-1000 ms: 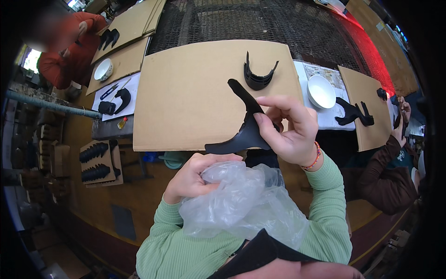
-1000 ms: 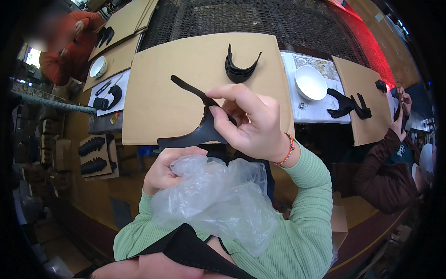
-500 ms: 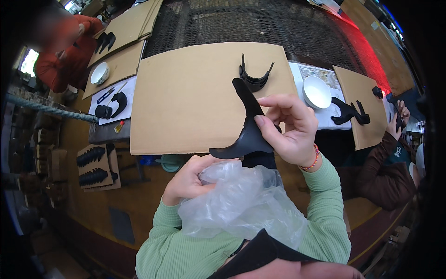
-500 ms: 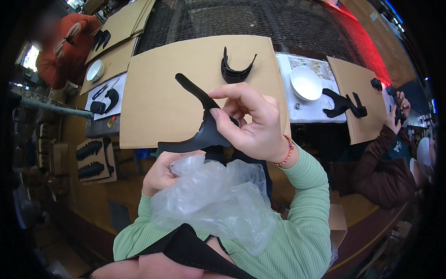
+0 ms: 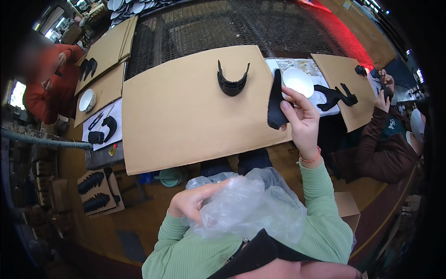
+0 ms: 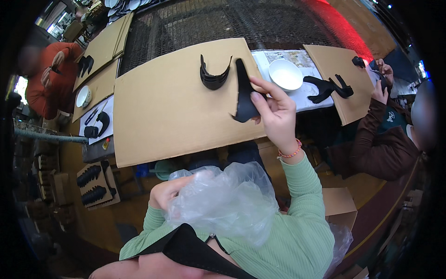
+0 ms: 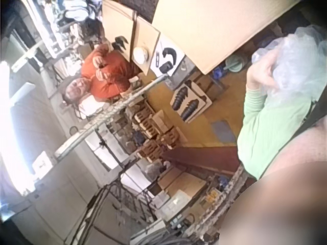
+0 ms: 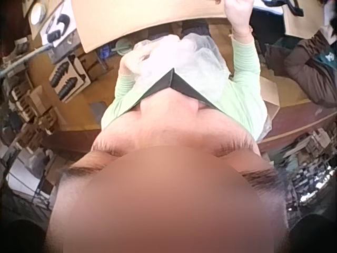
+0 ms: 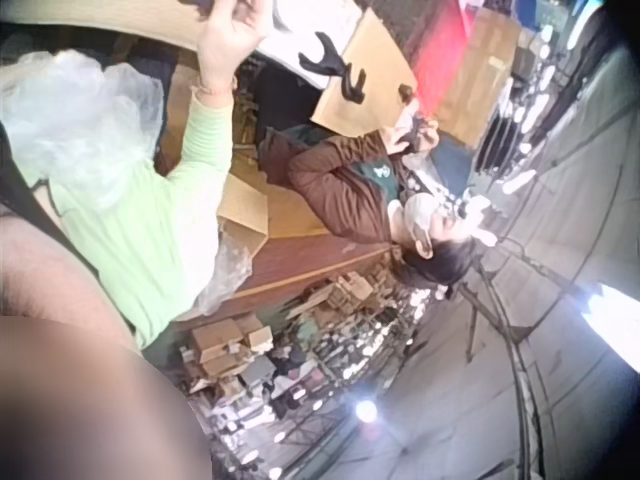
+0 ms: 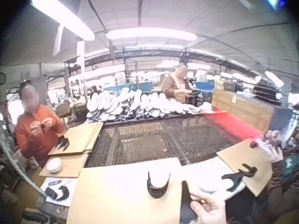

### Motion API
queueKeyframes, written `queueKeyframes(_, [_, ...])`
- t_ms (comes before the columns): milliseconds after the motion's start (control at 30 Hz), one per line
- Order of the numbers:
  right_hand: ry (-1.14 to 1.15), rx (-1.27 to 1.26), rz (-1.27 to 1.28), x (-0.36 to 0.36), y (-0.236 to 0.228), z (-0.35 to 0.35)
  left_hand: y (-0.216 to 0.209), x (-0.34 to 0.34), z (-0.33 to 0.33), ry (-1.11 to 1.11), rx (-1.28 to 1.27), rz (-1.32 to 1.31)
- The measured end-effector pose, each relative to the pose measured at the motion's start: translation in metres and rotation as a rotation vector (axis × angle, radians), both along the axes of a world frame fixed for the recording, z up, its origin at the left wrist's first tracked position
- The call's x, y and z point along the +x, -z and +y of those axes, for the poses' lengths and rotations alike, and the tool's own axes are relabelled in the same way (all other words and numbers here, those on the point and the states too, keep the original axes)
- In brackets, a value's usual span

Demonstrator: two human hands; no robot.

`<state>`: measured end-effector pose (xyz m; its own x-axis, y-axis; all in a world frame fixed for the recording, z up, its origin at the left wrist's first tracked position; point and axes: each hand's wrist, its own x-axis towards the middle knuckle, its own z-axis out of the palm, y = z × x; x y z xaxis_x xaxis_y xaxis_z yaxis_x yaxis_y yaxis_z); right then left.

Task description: The person inserts small white fasteners into black curved shoe parts at a workbench, then retrieves more parts from a plastic bag and places them on a cardboard sheet. The person also adjusts the head-mounted camera during the task.

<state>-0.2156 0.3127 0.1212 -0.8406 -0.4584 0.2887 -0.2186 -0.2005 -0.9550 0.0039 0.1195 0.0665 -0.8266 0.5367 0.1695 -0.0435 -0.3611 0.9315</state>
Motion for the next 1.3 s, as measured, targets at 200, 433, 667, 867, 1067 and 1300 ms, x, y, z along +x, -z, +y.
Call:
queueKeyframes(200, [-0.087,0.158,-0.173,0.002,0.026,0.012,0.021,-0.008,0.011,-0.246,-0.015,-0.198])
queueKeyframes(433, [-0.355,0.564,0.039,0.001,0.046,-0.034,0.038,-0.012,0.029,-0.500,-0.268,-0.177])
queueKeyframes(667, [-0.398,0.532,0.225,-0.001,0.043,-0.060,0.031,0.001,0.023,-0.499,-0.018,-0.324])
queueKeyframes(867, [-0.526,0.272,-0.017,0.002,0.050,-0.058,0.030,-0.006,0.021,-0.408,-0.108,-0.260])
queueKeyframes(1067, [-0.632,0.416,0.061,-0.001,0.020,-0.018,0.028,-0.016,0.019,-0.372,-0.170,-0.248])
queueKeyframes(1300, [-0.942,0.567,0.291,0.040,0.028,0.016,0.051,-0.035,0.059,-0.693,-0.058,-0.357])
